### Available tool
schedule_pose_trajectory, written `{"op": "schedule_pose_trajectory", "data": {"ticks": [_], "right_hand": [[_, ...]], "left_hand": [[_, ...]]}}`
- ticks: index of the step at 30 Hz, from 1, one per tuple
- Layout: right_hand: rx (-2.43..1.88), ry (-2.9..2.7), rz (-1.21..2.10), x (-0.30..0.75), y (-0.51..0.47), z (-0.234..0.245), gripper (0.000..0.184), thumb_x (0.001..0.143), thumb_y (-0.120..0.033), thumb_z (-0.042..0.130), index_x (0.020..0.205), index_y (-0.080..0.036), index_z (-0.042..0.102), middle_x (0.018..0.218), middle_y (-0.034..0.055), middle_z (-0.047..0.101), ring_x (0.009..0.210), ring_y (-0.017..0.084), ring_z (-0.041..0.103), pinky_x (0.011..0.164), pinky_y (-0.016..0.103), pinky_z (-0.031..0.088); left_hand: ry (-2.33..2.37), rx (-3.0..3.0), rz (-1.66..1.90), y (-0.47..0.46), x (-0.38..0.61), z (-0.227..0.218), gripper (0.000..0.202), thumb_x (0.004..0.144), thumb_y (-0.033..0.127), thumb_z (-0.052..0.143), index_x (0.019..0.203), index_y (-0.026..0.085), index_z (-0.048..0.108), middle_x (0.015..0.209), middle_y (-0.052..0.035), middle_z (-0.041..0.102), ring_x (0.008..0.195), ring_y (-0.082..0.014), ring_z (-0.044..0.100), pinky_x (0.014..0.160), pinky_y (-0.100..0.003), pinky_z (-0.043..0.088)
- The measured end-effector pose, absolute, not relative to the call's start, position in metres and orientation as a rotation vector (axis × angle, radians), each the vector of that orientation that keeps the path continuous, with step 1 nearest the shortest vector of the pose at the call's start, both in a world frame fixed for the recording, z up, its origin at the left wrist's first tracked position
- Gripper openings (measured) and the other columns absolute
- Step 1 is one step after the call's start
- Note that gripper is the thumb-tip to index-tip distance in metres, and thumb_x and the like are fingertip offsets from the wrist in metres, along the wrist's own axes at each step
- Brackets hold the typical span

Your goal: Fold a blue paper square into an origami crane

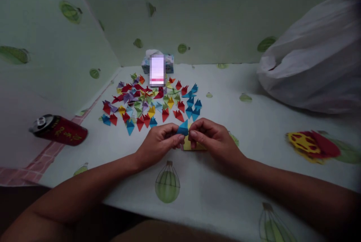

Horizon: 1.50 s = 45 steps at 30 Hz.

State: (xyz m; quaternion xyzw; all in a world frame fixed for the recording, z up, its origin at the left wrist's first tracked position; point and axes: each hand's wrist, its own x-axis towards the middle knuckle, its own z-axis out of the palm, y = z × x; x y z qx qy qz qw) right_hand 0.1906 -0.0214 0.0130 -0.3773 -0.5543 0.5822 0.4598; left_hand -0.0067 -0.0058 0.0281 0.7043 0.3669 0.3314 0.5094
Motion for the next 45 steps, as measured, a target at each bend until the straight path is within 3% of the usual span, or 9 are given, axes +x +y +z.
{"op": "schedule_pose_trajectory", "data": {"ticks": [8,15,21,24,27,34,39,42,45], "right_hand": [[-0.947,-1.268,1.503,0.186,-0.023,0.013,0.020,0.082,-0.030,0.073,0.083,-0.019,0.056,0.068,-0.0045,0.057,0.059,0.009,0.057,0.058,0.024,0.050],[-0.873,-1.270,1.602,0.181,-0.027,0.012,0.031,0.081,-0.039,0.077,0.090,-0.021,0.053,0.067,-0.0043,0.060,0.059,0.011,0.060,0.059,0.027,0.051],[-0.898,-1.226,1.555,0.180,-0.031,0.011,0.042,0.076,-0.041,0.082,0.098,-0.022,0.052,0.073,-0.0044,0.059,0.063,0.012,0.061,0.063,0.027,0.052],[-0.896,-1.188,1.574,0.182,-0.033,0.014,0.033,0.089,-0.050,0.068,0.098,-0.021,0.056,0.079,-0.0014,0.061,0.066,0.012,0.063,0.067,0.029,0.054],[-0.853,-1.079,1.710,0.184,-0.031,0.015,0.030,0.096,-0.049,0.058,0.094,-0.019,0.058,0.077,-0.0013,0.061,0.063,0.011,0.064,0.067,0.029,0.054],[-0.818,-0.991,1.977,0.183,-0.024,0.011,0.028,0.081,-0.039,0.077,0.087,-0.015,0.063,0.071,-0.0002,0.065,0.055,0.010,0.062,0.061,0.024,0.048],[-0.864,-1.021,1.911,0.183,-0.026,0.011,0.028,0.079,-0.038,0.079,0.084,-0.015,0.064,0.070,-0.0016,0.064,0.056,0.010,0.063,0.062,0.025,0.049],[-0.902,-1.051,1.793,0.184,-0.027,0.012,0.024,0.082,-0.037,0.076,0.087,-0.016,0.064,0.072,-0.0010,0.065,0.059,0.010,0.063,0.065,0.026,0.050],[-0.919,-1.094,1.710,0.184,-0.027,0.012,0.022,0.084,-0.036,0.074,0.087,-0.017,0.063,0.072,-0.0008,0.066,0.062,0.010,0.062,0.067,0.026,0.051]], "left_hand": [[0.955,1.639,0.830,-0.008,-0.005,0.019,0.012,0.089,0.023,0.064,0.095,0.016,0.056,0.070,0.0007,0.067,0.062,-0.0116,0.066,0.059,-0.022,0.054],[1.003,2.709,1.147,-0.008,-0.010,0.015,0.010,0.088,0.010,0.058,0.082,0.017,0.056,0.066,0.0013,0.060,0.058,-0.0111,0.057,0.055,-0.022,0.044],[0.944,2.949,1.172,-0.009,-0.009,0.016,0.013,0.093,0.011,0.053,0.084,0.017,0.059,0.071,-0.0004,0.064,0.062,-0.0109,0.059,0.055,-0.021,0.045],[0.851,2.945,1.266,-0.007,-0.010,0.016,0.011,0.092,0.008,0.055,0.090,0.017,0.061,0.082,-0.0036,0.069,0.070,-0.0114,0.063,0.060,-0.021,0.049],[0.763,2.930,1.348,-0.005,-0.012,0.015,0.009,0.091,0.007,0.059,0.092,0.016,0.063,0.091,-0.0073,0.072,0.077,-0.0128,0.066,0.064,-0.021,0.052],[0.711,2.923,1.374,0.004,-0.017,0.012,0.012,0.089,0.007,0.062,0.095,0.017,0.063,0.094,-0.0073,0.072,0.080,-0.0144,0.069,0.066,-0.022,0.055],[0.732,2.545,1.371,0.001,-0.013,0.008,0.019,0.091,0.005,0.056,0.103,0.019,0.061,0.099,-0.0068,0.070,0.089,-0.0149,0.069,0.076,-0.025,0.058],[0.841,1.943,1.285,-0.003,-0.008,0.007,0.015,0.093,0.014,0.057,0.108,0.018,0.057,0.098,-0.0059,0.066,0.079,-0.0121,0.068,0.071,-0.024,0.059],[0.858,1.528,1.088,-0.005,-0.004,0.009,0.020,0.086,0.025,0.070,0.101,0.017,0.059,0.088,-0.0026,0.066,0.071,-0.0113,0.067,0.066,-0.023,0.058]]}}
